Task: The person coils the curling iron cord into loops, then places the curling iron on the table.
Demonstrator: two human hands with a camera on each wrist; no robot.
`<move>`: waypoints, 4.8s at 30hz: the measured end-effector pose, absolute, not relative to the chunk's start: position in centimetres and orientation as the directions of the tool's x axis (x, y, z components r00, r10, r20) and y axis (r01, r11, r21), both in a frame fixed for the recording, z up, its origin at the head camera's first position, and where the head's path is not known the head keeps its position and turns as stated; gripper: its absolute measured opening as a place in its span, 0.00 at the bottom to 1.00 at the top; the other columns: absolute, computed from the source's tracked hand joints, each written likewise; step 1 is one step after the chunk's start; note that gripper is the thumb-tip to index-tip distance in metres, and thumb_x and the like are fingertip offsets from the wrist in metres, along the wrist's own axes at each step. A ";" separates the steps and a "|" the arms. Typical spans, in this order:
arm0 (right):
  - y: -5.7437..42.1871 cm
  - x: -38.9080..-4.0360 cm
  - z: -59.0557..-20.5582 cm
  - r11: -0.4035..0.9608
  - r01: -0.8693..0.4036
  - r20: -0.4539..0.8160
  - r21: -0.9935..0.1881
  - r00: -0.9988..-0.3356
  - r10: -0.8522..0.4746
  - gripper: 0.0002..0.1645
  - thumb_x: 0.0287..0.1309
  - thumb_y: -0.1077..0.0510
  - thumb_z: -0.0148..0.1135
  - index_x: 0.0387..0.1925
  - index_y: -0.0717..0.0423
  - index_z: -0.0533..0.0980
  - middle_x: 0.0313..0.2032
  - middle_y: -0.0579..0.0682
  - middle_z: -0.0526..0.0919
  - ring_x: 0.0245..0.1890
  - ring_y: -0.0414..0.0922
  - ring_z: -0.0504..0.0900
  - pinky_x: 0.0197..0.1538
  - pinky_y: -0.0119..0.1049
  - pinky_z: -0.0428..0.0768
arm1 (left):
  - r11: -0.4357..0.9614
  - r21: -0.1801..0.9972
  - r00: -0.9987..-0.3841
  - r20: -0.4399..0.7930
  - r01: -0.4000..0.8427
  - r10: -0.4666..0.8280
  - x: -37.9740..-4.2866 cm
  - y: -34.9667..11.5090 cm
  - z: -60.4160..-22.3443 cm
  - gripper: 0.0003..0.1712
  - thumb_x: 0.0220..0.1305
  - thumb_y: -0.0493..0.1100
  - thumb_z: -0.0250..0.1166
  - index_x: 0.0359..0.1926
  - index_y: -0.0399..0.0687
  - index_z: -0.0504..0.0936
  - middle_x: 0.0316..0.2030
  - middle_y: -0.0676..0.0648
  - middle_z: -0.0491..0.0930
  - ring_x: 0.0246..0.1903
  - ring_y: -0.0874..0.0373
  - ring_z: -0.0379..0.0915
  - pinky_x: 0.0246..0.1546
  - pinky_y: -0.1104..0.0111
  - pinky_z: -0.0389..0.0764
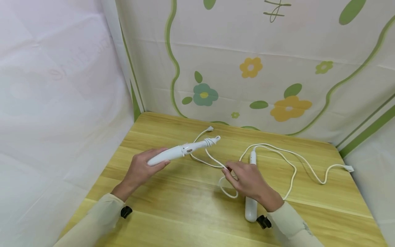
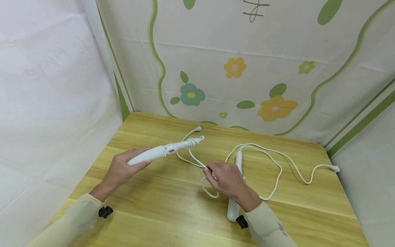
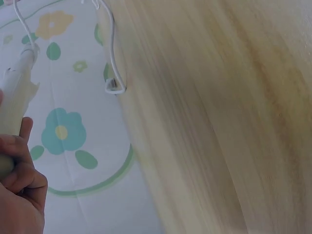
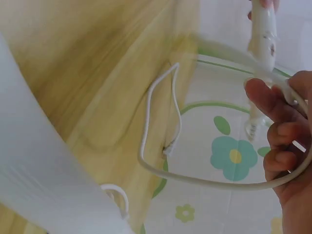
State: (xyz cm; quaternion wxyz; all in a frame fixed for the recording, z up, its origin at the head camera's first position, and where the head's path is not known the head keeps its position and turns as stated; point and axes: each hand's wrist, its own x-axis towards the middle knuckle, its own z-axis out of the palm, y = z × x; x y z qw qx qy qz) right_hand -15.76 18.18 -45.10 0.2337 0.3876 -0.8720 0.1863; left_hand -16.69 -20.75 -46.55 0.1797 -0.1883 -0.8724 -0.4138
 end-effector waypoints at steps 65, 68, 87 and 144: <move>17.7 -15.0 -46.5 0.618 -0.778 0.511 -0.113 -0.579 -0.636 0.03 0.68 0.61 0.63 0.36 0.49 0.80 0.23 0.38 0.84 0.22 0.31 0.82 0.21 0.23 0.71 | 0.501 0.577 -0.754 0.585 0.645 0.297 -14.7 -19.2 -46.1 0.29 0.54 0.38 0.85 0.59 0.49 0.91 0.49 0.46 0.94 0.41 0.57 0.89 0.37 0.66 0.88; 17.9 -14.9 -46.4 0.654 -0.745 0.486 -0.131 -0.624 -0.612 0.04 0.63 0.61 0.64 0.34 0.48 0.79 0.22 0.36 0.82 0.21 0.30 0.79 0.21 0.22 0.68 | 0.513 0.553 -0.738 0.611 0.656 0.285 -14.9 -19.5 -46.1 0.30 0.52 0.37 0.85 0.59 0.48 0.91 0.48 0.45 0.94 0.38 0.58 0.88 0.36 0.70 0.86; 18.9 -15.9 -45.0 0.509 -0.848 0.584 -0.148 -0.491 -0.647 0.10 0.82 0.56 0.57 0.42 0.50 0.83 0.25 0.36 0.80 0.22 0.25 0.66 0.23 0.18 0.63 | 0.606 0.437 -0.741 0.487 0.665 0.463 -15.0 -20.8 -46.5 0.27 0.59 0.47 0.83 0.61 0.56 0.91 0.45 0.51 0.94 0.35 0.64 0.84 0.33 0.68 0.85; 17.8 -14.9 -43.6 0.707 -0.690 0.615 0.153 -0.493 -0.615 0.31 0.88 0.48 0.45 0.22 0.51 0.67 0.16 0.40 0.60 0.18 0.32 0.50 0.19 0.26 0.48 | 0.608 0.413 -0.683 0.660 0.678 0.314 -15.6 -17.5 -46.3 0.29 0.56 0.43 0.84 0.60 0.45 0.90 0.47 0.41 0.93 0.37 0.50 0.91 0.34 0.55 0.90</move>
